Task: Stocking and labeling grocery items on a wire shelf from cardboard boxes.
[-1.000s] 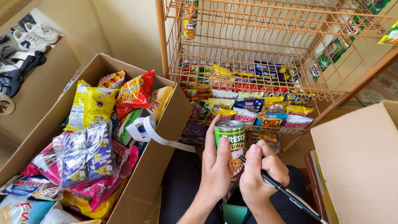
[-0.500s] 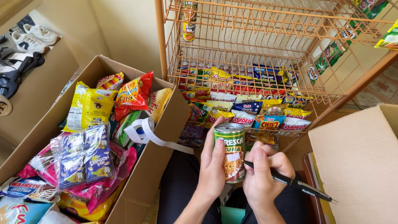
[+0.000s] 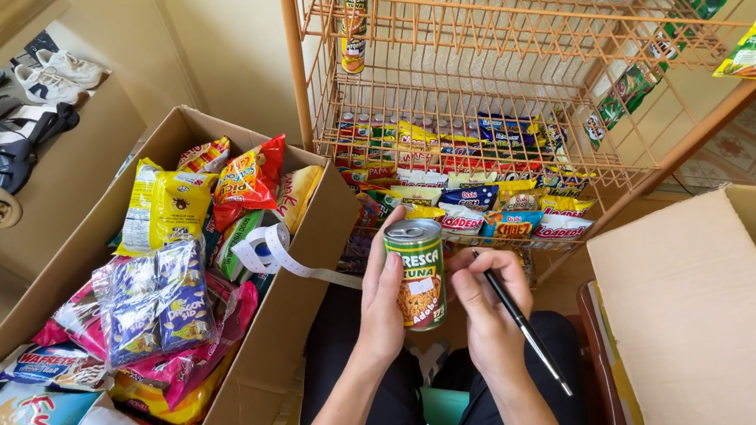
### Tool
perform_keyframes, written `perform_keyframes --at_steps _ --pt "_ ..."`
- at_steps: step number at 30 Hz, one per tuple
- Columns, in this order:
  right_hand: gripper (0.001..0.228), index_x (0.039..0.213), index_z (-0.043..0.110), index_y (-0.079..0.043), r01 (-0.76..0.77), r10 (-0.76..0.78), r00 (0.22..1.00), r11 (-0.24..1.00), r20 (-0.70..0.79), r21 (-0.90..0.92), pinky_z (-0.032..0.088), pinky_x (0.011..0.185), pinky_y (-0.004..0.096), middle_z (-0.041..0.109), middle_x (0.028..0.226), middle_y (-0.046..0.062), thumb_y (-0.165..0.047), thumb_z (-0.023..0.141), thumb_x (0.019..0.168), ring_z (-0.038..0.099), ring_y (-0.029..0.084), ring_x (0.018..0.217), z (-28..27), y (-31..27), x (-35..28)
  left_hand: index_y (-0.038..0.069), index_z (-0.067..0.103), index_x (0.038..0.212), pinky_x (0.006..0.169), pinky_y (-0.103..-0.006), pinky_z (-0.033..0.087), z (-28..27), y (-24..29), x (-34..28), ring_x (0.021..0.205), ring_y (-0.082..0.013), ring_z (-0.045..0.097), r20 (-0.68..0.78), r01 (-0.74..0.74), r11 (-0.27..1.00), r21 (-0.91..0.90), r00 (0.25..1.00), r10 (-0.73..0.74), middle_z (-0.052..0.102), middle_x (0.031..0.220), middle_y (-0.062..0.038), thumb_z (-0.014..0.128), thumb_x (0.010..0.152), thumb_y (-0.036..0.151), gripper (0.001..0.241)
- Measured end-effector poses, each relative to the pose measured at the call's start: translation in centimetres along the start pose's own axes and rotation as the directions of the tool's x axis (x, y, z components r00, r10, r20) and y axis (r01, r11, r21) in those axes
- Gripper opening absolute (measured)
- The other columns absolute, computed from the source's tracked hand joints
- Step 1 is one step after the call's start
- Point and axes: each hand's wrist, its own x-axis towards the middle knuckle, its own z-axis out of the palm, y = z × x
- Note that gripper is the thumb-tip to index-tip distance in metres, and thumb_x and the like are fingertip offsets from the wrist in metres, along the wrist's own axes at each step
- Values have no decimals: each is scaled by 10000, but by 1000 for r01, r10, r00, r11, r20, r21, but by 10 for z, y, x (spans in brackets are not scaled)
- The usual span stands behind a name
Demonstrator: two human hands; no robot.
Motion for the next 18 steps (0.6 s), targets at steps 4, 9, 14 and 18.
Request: perform_keyframes --at_steps 4,9,14,18 --pt "320 1112 467 -70 -59 49 990 995 135 77 499 920 288 625 1179 121 15 729 949 609 155 1050 -6 -6 1 6 280 1626 1182 -351 389 -3 -4 0 1411 -196 498 74 -71 992 104 995 63 459 1582 -126 402 1110 313 613" --pt "420 1126 403 -94 -219 184 920 974 345 65 517 926 322 646 1237 160 -1 741 895 645 194 1068 -24 -5 23 25 207 1650 1206 -385 368 -8 -9 14 1423 -243 487 191 -41 997 63 981 29 480 1554 -186 398 1115 391 675" --pt "379 1065 389 -85 -292 302 896 953 325 -82 511 926 318 614 1159 123 -10 735 929 609 167 1098 -57 38 49 25 174 1642 1224 -401 344 -22 -36 43 1460 -270 455 260 -62 985 158 965 19 430 1613 -178 425 1110 368 682" --pt "361 1042 361 -97 -303 356 886 930 298 -209 488 906 306 598 1102 91 -4 703 972 552 138 1049 -76 72 80 26 196 1636 1248 -399 290 -36 -53 74 1517 -281 407 252 -109 910 399 968 6 396 1657 -167 407 1113 375 663"
